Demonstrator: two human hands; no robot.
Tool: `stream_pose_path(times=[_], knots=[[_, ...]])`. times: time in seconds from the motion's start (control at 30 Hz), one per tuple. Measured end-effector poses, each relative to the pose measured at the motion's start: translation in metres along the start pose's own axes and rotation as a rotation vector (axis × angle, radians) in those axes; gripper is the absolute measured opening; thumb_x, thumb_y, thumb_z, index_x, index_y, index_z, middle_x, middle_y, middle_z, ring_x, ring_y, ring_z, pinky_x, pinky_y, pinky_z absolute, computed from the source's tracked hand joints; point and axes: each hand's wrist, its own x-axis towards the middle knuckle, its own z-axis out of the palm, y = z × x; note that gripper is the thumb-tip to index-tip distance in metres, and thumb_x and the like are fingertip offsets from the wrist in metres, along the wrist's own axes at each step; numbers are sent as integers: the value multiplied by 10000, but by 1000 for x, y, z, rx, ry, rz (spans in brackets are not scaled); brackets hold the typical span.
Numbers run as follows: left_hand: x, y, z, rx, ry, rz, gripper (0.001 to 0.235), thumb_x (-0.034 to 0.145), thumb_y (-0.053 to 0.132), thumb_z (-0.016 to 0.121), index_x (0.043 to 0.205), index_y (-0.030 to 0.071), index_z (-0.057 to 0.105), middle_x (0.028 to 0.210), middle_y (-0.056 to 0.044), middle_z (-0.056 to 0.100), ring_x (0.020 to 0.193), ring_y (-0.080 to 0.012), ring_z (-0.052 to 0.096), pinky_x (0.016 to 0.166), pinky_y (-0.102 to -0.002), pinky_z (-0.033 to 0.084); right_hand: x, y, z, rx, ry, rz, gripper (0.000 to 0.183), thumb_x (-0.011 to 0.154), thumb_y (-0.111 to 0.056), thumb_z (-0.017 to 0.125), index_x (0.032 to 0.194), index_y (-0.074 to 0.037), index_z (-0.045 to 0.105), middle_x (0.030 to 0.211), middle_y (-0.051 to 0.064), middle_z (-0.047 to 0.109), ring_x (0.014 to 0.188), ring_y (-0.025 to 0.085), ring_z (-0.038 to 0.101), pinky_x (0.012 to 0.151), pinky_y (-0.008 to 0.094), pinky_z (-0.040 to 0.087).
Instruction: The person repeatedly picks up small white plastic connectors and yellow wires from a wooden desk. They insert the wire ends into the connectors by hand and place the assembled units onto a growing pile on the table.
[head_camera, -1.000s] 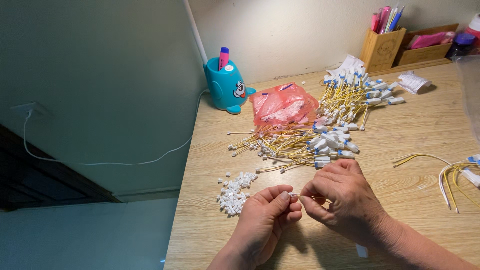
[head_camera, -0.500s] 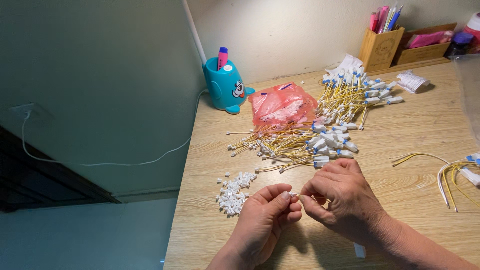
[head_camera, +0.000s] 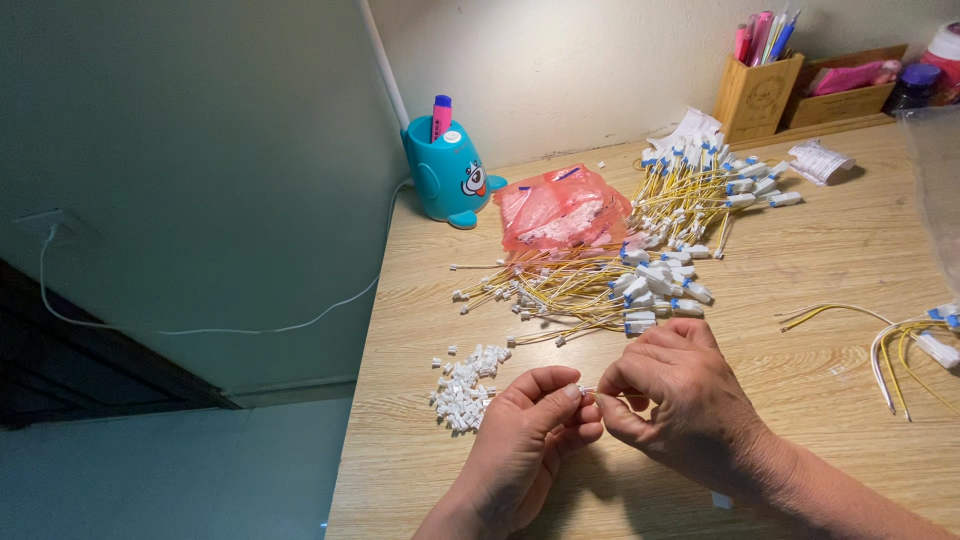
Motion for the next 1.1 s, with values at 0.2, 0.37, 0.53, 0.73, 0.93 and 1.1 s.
stream_pose_path(times=[0.2, 0.37, 0.53, 0.73, 0.93, 1.1], knots=[[1, -2, -2, -5, -1, -7, 154, 883, -34, 644, 1032, -56, 612, 808, -235, 661, 654, -234, 639, 636, -277, 579, -1, -1, 0, 38, -13, 20, 125, 708, -220, 661, 619, -234, 575, 540, -119, 566, 526, 114, 535, 741, 349, 334], [3, -6, -4, -3, -24, 13, 144, 870, -47, 654, 1009, -70, 625, 799, -230, 660, 646, -240, 637, 625, -274, 574, 0, 0, 1, 45, -10, 9, 125, 711, -221, 664, 624, -235, 577, 537, -115, 560, 526, 115, 539, 732, 354, 332], [3, -7, -3, 14, -10, 1, 141, 862, -43, 671, 997, -64, 637, 782, -217, 668, 625, -230, 641, 625, -272, 582, 0, -2, -2, 40, -5, -18, 127, 726, -220, 676, 641, -238, 584, 557, -133, 587, 531, 100, 554, 746, 352, 336], [6, -13, -8, 75, -37, 76, 146, 849, -38, 680, 989, -74, 652, 789, -214, 667, 600, -233, 621, 634, -286, 573, -1, -2, -3, 25, -62, -17, 155, 769, -290, 690, 654, -243, 598, 592, -129, 612, 582, 106, 579, 765, 351, 334], [4, -3, -2, 38, -7, 70, 158, 845, -35, 683, 991, -81, 644, 764, -227, 663, 622, -237, 634, 615, -278, 574, -3, 7, -2, 23, -44, -4, 151, 778, -306, 707, 680, -254, 604, 594, -128, 614, 576, 111, 573, 763, 356, 338], [0, 17, -2, -13, 53, 89, 208, 874, -45, 626, 1076, -83, 659, 826, -206, 646, 701, -223, 635, 648, -295, 577, -15, 32, -1, 4, -224, 243, 626, 637, -436, 815, 1195, -286, 576, 1045, -88, 644, 770, 111, 683, 852, 377, 405]])
